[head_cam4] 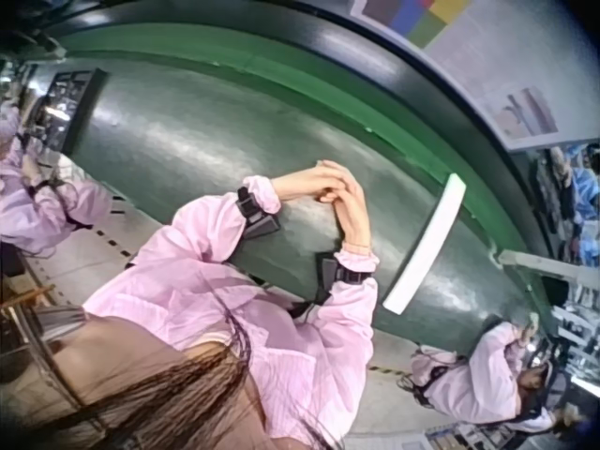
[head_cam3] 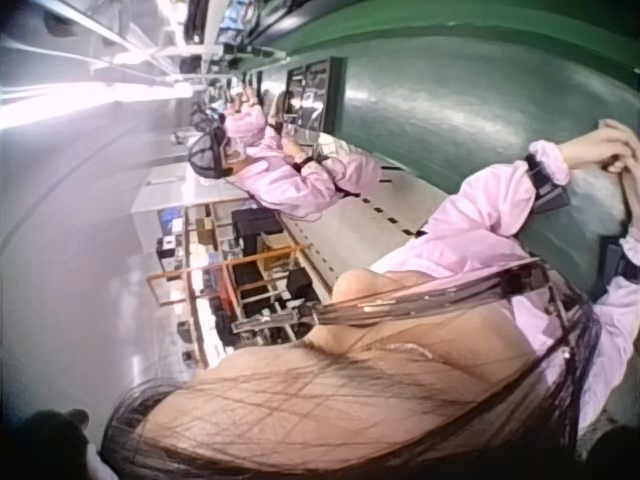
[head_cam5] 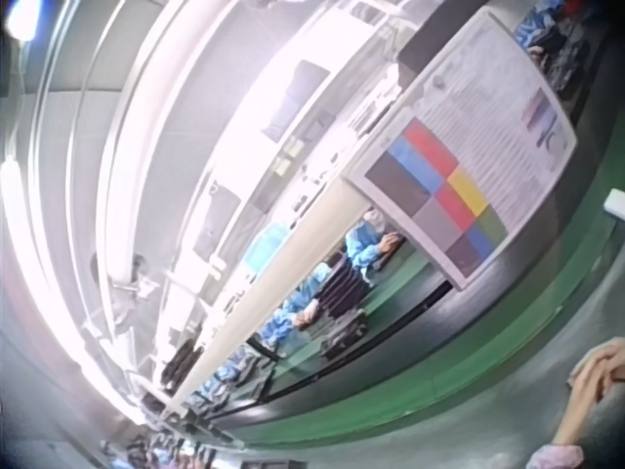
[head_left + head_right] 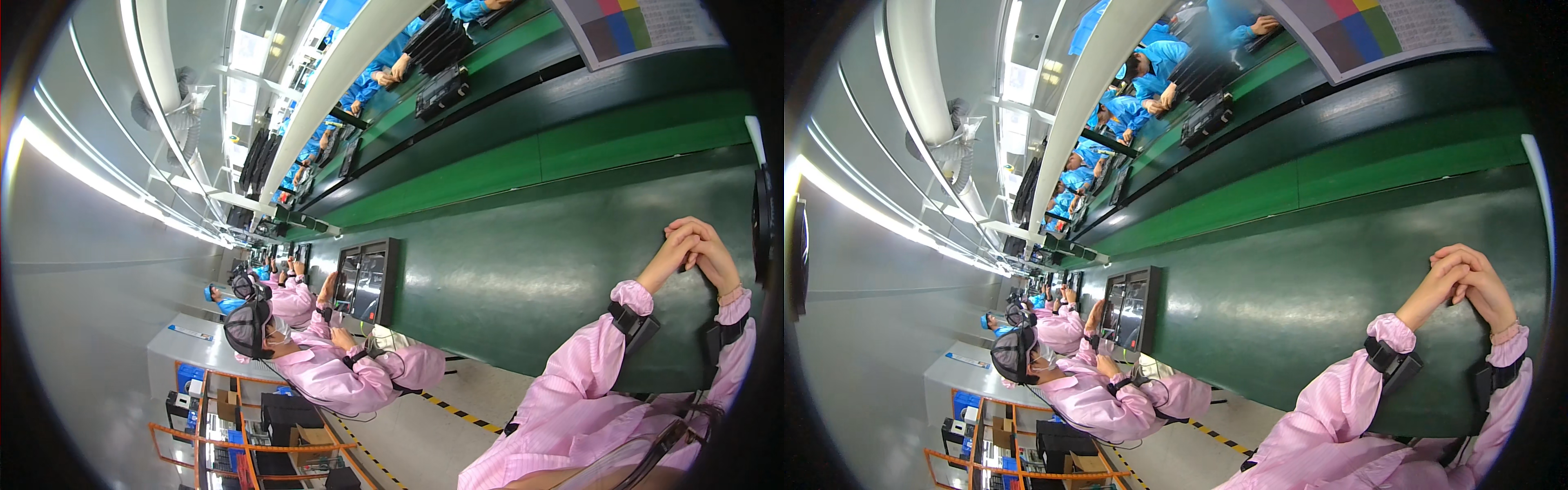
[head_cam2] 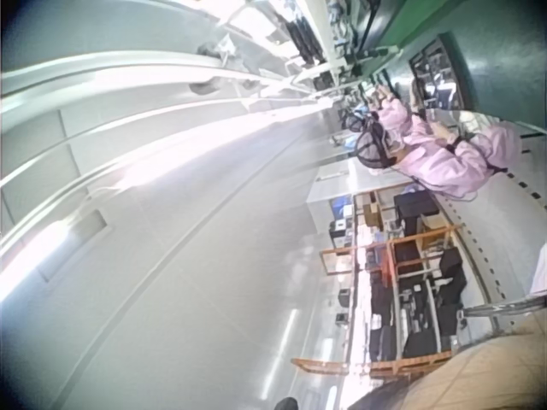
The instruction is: Inspecting and testing the screens and hardware of electronic tablets on an assembly line.
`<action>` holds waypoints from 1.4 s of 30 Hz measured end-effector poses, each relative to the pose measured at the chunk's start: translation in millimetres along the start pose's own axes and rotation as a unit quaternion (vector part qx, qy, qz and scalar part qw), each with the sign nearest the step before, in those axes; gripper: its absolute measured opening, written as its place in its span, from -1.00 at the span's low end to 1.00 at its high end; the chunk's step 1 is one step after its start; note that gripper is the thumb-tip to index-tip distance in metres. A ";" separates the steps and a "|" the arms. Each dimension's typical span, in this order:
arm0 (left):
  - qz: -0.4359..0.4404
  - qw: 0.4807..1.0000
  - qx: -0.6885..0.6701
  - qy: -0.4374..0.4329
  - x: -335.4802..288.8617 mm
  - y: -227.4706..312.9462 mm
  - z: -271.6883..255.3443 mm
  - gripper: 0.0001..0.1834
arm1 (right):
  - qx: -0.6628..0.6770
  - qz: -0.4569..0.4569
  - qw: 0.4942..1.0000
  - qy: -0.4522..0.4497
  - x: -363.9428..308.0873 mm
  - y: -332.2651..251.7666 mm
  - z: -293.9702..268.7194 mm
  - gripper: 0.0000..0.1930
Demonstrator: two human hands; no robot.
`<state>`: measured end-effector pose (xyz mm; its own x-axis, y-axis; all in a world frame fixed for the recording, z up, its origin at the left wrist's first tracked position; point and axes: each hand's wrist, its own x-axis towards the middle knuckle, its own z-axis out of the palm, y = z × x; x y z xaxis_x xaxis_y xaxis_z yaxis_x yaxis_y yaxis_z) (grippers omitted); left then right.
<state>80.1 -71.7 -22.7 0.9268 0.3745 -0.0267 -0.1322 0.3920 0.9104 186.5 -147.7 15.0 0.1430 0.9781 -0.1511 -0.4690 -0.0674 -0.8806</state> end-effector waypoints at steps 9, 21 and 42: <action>-0.013 1.000 -0.001 -0.009 -0.3 -4.1 5.7 -0.77 | 0.014 -0.004 1.000 0.002 -9.0 -1.5 -4.2 -0.64; -0.019 1.000 -0.001 -0.011 -1.2 -4.0 1.4 -0.74 | 0.019 0.003 1.000 -0.004 -6.1 -0.9 -2.3 -0.65; -0.009 1.000 0.002 -0.008 0.9 -2.8 0.1 -0.74 | 0.020 0.001 1.000 -0.009 -2.7 0.2 -4.3 -0.64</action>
<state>81.4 -72.5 -25.2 0.9347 0.3535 -0.0363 -0.1140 0.3949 0.9116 189.8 -151.2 13.3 0.1268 0.9815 -0.1438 -0.5042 -0.0611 -0.8614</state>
